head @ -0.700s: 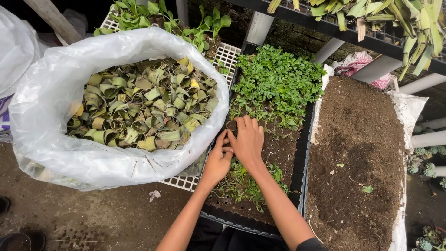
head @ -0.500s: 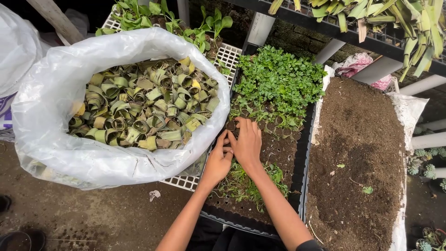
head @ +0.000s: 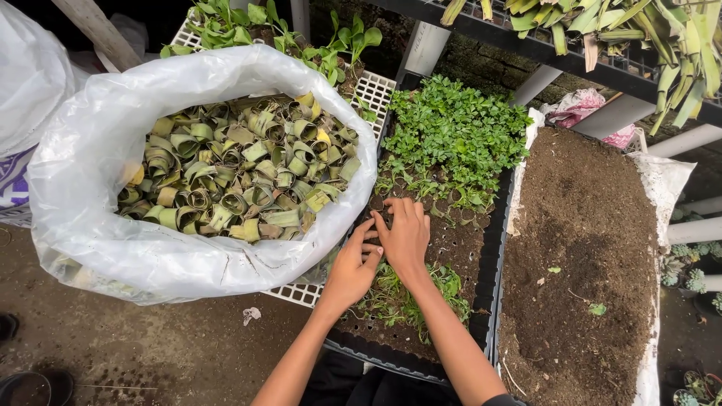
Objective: Transplanting small seedlings by wrapping their roots in leaf strips and placing them into a seedling tray.
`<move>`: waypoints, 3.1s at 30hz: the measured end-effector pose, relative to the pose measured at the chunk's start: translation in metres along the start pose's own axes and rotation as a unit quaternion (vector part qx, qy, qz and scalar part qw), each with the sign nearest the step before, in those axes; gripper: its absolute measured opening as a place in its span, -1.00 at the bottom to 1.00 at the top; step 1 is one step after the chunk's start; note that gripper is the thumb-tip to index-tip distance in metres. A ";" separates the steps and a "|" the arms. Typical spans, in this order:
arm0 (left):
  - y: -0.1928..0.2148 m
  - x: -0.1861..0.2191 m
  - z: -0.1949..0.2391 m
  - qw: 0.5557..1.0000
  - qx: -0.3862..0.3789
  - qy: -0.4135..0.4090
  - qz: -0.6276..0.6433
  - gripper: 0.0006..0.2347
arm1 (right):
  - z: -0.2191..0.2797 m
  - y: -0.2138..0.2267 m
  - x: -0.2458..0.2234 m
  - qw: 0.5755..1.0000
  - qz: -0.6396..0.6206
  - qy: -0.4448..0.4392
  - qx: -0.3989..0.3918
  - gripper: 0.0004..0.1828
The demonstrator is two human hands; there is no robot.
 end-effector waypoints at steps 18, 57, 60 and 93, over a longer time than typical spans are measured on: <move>0.103 0.087 0.064 0.944 0.205 -0.250 -0.074 -0.68 | -0.008 0.111 -0.115 0.955 -0.253 0.152 0.006 -0.83; 0.091 0.066 0.056 0.872 0.192 -0.300 -0.335 -0.79 | 0.011 0.136 -0.115 0.938 -0.288 0.186 -0.058 -0.89; 0.082 0.057 0.051 0.850 0.172 -0.337 -0.368 -0.82 | 0.022 0.150 -0.104 0.937 -0.294 0.180 -0.061 -0.88; -0.081 0.050 0.060 0.711 -0.090 -0.585 -0.380 -0.91 | 0.162 0.211 0.050 0.906 -0.373 -0.200 -0.033 -0.58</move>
Point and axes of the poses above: each hand's wrist, its own z-axis away from the middle knuckle, its own y-axis out of the back of the hand, x = y × z, the point moved 1 cm from there along -z, towards the middle knuckle, and after that the axes turned 4 degrees about -y, right-handed, at the moved point
